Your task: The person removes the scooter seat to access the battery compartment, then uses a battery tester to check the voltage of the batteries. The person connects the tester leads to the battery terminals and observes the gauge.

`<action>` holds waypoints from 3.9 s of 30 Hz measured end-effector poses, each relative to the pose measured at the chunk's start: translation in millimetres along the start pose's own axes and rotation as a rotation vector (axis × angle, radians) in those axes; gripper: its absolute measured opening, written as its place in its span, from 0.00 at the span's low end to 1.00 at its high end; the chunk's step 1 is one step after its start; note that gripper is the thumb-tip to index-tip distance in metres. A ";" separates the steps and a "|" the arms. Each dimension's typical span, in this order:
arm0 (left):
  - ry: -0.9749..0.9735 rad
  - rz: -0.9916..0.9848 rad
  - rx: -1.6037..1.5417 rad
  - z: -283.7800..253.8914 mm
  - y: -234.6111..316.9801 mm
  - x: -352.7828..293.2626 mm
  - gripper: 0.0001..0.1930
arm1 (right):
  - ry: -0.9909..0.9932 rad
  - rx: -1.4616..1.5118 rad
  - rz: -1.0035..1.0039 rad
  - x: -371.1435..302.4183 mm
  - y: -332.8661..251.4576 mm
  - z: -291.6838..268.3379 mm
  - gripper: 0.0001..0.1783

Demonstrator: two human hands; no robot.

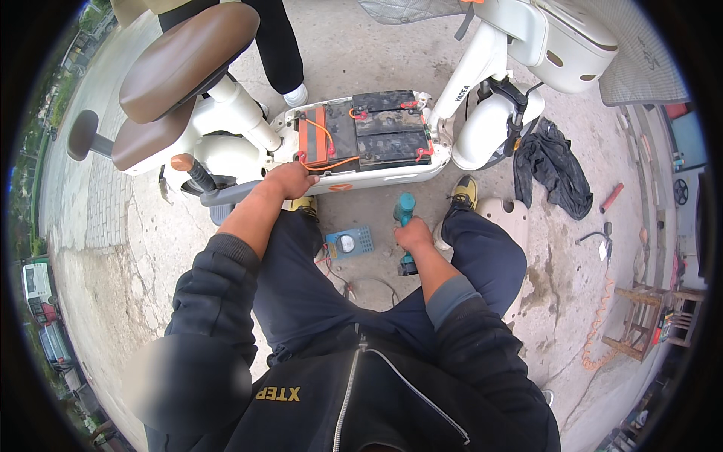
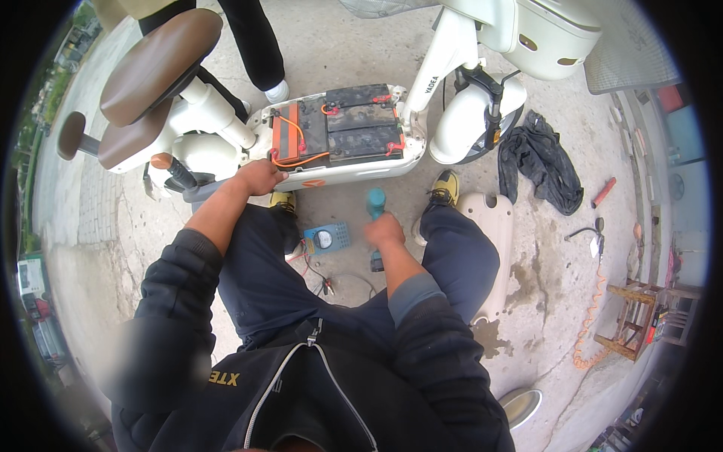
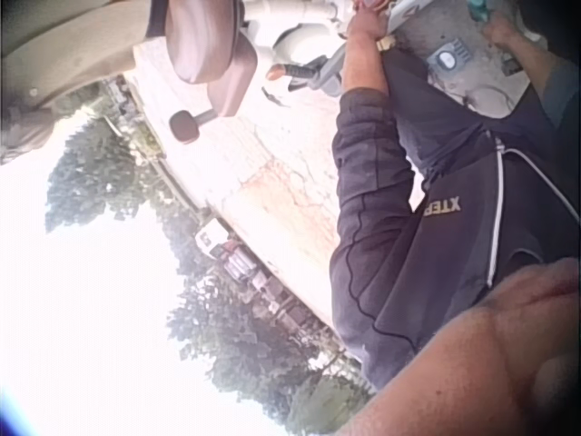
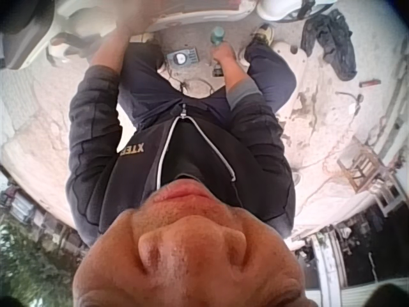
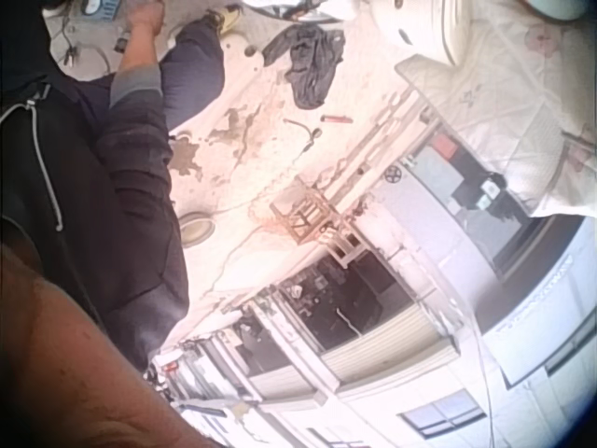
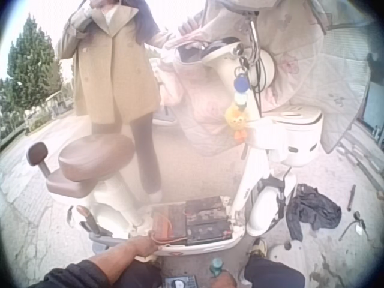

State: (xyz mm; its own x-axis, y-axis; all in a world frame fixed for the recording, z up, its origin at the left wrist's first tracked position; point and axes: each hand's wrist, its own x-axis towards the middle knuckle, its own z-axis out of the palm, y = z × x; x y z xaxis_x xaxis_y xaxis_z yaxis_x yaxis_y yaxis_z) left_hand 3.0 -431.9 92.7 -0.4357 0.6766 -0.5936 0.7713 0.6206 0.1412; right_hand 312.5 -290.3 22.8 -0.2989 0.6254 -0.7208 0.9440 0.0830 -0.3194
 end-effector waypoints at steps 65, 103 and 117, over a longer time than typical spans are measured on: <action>0.076 -0.034 -0.033 0.6 1.2 1.0 0.17 | 0.002 0.028 0.008 13.8 9.3 11.2 0.25; 0.201 -0.039 -0.004 3.1 -6.9 0.1 0.15 | 0.039 0.092 0.012 2.5 7.8 5.7 0.25; 0.110 -0.091 0.042 0.9 -8.8 2.4 0.18 | -0.009 0.123 0.036 9.4 8.1 8.4 0.26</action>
State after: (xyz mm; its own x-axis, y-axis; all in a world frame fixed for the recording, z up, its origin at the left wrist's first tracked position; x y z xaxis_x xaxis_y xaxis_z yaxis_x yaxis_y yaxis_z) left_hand -4.4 -436.1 89.4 -0.5512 0.6590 -0.5118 0.7439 0.6660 0.0563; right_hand 316.2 -290.2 8.2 -0.2668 0.6191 -0.7386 0.9299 -0.0359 -0.3660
